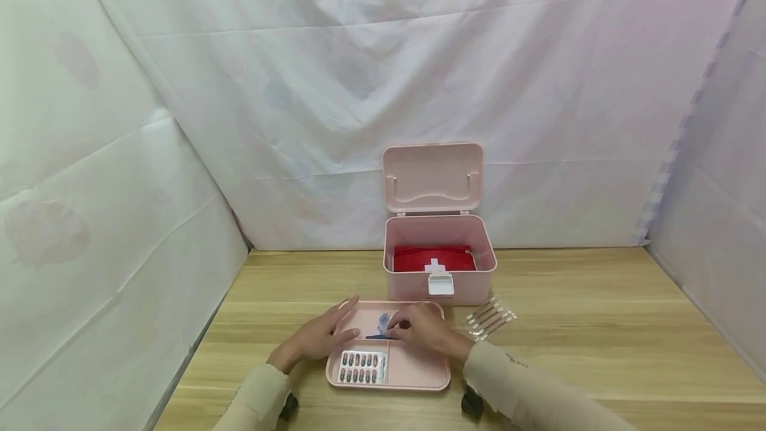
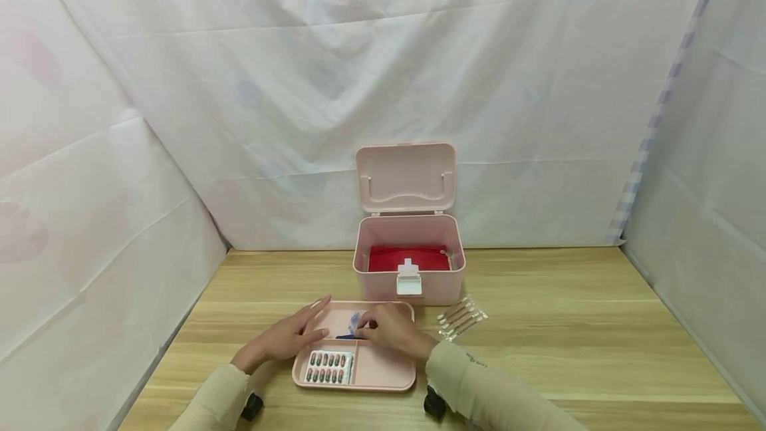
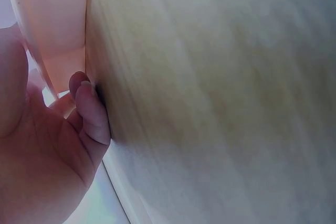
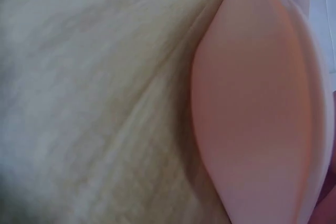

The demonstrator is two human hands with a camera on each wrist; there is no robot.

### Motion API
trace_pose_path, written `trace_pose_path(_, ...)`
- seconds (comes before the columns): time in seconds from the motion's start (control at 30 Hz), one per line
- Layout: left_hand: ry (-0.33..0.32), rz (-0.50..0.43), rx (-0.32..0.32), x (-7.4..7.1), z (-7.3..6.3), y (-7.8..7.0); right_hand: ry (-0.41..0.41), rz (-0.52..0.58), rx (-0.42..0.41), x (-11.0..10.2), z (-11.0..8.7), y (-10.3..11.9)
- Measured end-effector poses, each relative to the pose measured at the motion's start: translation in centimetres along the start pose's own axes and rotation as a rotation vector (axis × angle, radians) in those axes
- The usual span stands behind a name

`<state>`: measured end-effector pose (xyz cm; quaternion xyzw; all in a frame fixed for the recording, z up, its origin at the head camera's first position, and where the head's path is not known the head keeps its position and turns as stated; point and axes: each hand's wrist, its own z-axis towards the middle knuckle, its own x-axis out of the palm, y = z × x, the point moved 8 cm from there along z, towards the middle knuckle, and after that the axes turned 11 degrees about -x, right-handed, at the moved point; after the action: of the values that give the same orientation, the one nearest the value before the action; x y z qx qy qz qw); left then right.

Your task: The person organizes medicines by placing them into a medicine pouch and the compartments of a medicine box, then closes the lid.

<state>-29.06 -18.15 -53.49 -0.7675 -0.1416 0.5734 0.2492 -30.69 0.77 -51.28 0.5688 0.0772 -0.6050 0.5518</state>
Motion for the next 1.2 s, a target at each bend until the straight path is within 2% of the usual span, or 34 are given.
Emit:
trace_pose_path(0.33, 0.005, -0.008, -0.001, 0.1, -0.1, -0.1, -0.017, -0.069, 0.02, -0.7, -0.7, -0.3)
trace_pose_path(0.77, 0.001, -0.011, -0.009, 0.1, 0.0, 0.0, -0.025, 0.095, 0.019, -3.9, -3.3, -0.1)
trace_pose_path(1.03, 0.006, -0.003, 0.002, 0.2, 0.0, 0.1, -0.053, 0.124, 0.03, -6.5, -5.7, -0.7)
trace_pose_path(1.2, 0.006, -0.005, 0.0, 0.1, 0.0, 0.1, -0.08, 0.125, 0.085, -8.9, -7.5, -2.0)
